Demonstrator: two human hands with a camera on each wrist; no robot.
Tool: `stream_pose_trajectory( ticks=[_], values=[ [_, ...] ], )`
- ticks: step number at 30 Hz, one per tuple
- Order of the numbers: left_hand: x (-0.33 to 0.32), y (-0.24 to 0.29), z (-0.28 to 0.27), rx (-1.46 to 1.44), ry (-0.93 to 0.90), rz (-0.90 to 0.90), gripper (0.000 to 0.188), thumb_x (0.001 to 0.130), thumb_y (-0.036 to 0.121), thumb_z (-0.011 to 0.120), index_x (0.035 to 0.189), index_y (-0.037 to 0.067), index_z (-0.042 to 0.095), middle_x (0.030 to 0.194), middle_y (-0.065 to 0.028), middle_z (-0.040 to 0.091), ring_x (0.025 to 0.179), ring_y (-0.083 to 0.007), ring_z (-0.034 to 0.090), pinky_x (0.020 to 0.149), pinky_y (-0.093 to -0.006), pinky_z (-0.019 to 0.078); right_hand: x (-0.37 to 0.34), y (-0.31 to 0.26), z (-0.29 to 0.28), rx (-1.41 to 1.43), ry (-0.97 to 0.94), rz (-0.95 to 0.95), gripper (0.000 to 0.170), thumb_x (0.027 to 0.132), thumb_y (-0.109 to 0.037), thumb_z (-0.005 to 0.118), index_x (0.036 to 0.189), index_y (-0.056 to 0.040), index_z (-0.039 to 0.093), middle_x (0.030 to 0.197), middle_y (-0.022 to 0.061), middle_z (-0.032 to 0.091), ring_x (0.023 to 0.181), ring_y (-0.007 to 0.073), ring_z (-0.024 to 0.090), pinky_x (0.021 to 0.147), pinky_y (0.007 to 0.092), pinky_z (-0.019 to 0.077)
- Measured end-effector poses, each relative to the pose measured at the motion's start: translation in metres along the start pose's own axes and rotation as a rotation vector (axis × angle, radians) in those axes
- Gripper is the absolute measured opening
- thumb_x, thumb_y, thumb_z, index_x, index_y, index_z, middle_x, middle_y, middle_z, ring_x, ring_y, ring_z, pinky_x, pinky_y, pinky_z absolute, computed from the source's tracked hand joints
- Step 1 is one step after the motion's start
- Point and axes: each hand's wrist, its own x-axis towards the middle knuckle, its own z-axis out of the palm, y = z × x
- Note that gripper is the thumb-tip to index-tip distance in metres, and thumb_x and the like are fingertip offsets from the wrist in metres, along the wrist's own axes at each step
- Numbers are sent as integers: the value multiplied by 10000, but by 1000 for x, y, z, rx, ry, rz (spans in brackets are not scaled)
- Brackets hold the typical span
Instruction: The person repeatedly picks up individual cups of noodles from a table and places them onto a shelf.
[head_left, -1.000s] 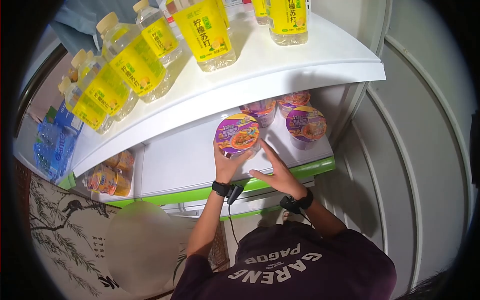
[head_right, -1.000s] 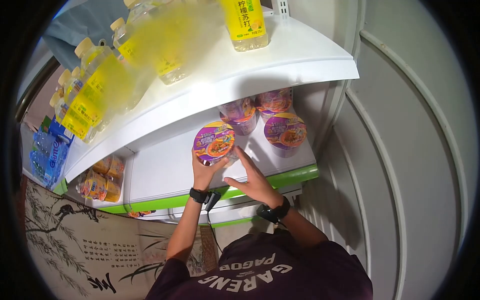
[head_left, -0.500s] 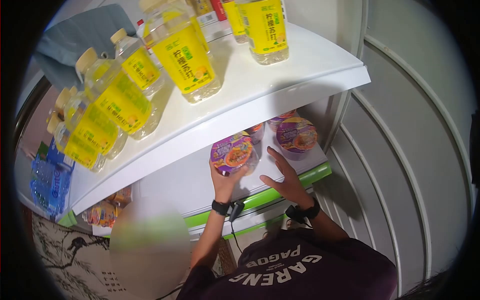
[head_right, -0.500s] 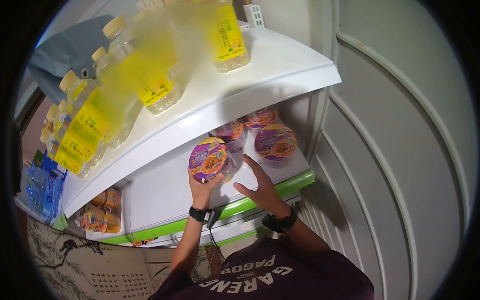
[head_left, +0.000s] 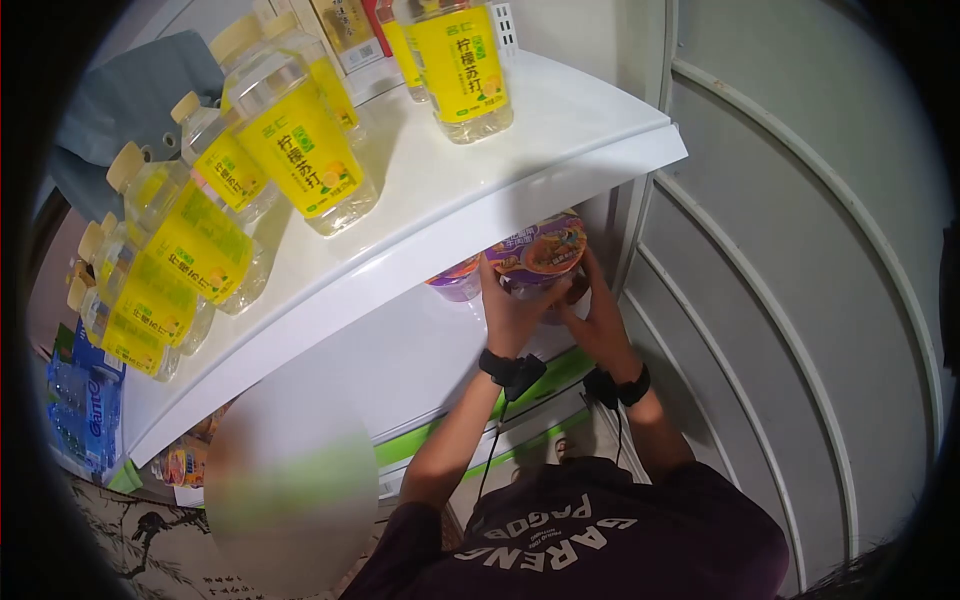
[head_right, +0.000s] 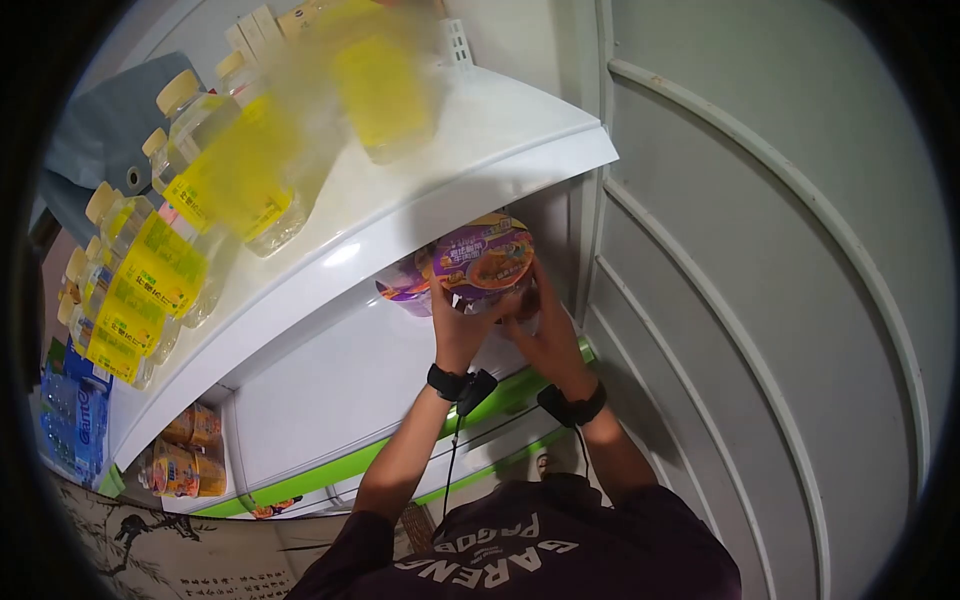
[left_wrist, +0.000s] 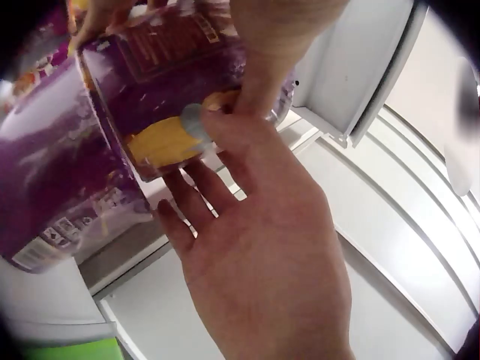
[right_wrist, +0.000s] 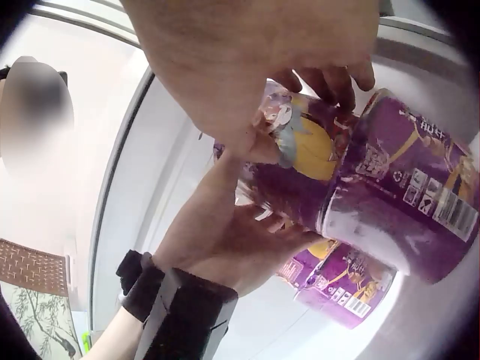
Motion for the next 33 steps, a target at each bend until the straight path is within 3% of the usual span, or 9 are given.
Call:
stream_pose_trajectory(
  ticks=[2, 5, 11, 17, 24, 28, 33],
  values=[
    [3, -1, 4, 24, 17, 20, 797, 650, 106, 912, 1263, 10, 411, 1181, -122, 556, 1093, -215, 572, 915, -334, 495, 3, 2, -2, -13, 6, 17, 786, 853, -52, 665, 1512, 15, 241, 1014, 113, 594, 877, 175, 602, 810, 301, 492],
    [4, -3, 8, 72, 31, 52, 837, 631, 113, 920, 1279, 3, 400, 1187, -127, 542, 1104, -227, 558, 923, -339, 484, 4, 8, -6, -16, -32, 77, 829, 832, -70, 700, 1512, 15, 235, 1115, 134, 594, 950, 189, 599, 852, 301, 485],
    [-1, -12, 26, 139, 115, 65, 978, 579, 177, 944, 1333, -17, 353, 1254, -145, 477, 1164, -258, 506, 977, -363, 442, 6, 29, -7, -15, -7, -22, 950, 782, -89, 761, 1531, -3, 183, 1432, 185, 446, 1247, 253, 513, 987, 325, 440],
    [1, -10, 33, 205, 142, 50, 1043, 557, 157, 947, 1360, -22, 305, 1268, -160, 466, 1169, -271, 506, 996, -374, 436, 7, 30, -6, 100, -3, 44, 1007, 749, -97, 795, 1535, -7, 171, 1463, 195, 412, 1312, 267, 462, 1038, 355, 408],
    [-5, 18, 32, -27, 102, -196, 1237, 575, 184, 951, 1482, 34, 125, 1399, -182, 399, 1304, -287, 427, 1095, -417, 362, -1, 35, -8, 29, 39, 17, 949, 753, -44, 754, 1523, 0, 201, 1516, 206, 343, 1404, 316, 357, 1127, 411, 322],
    [-26, 9, 10, 259, 148, -237, 1332, 586, 214, 946, 1536, 62, 23, 1484, -216, 309, 1387, -331, 339, 1140, -478, 286, -22, 33, -3, 0, 122, 1, 892, 773, -18, 722, 1512, 12, 224, 1556, 210, 277, 1451, 333, 265, 1177, 443, 225],
    [-70, 22, -4, 284, 210, -233, 1247, 615, 233, 936, 1531, 88, 102, 1502, -219, 283, 1425, -332, 284, 1153, -491, 244, -38, 14, 3, 12, 87, -61, 800, 848, -87, 679, 1507, 11, 237, 1573, 212, 240, 1469, 338, 217, 1188, 458, 187]
  ],
)
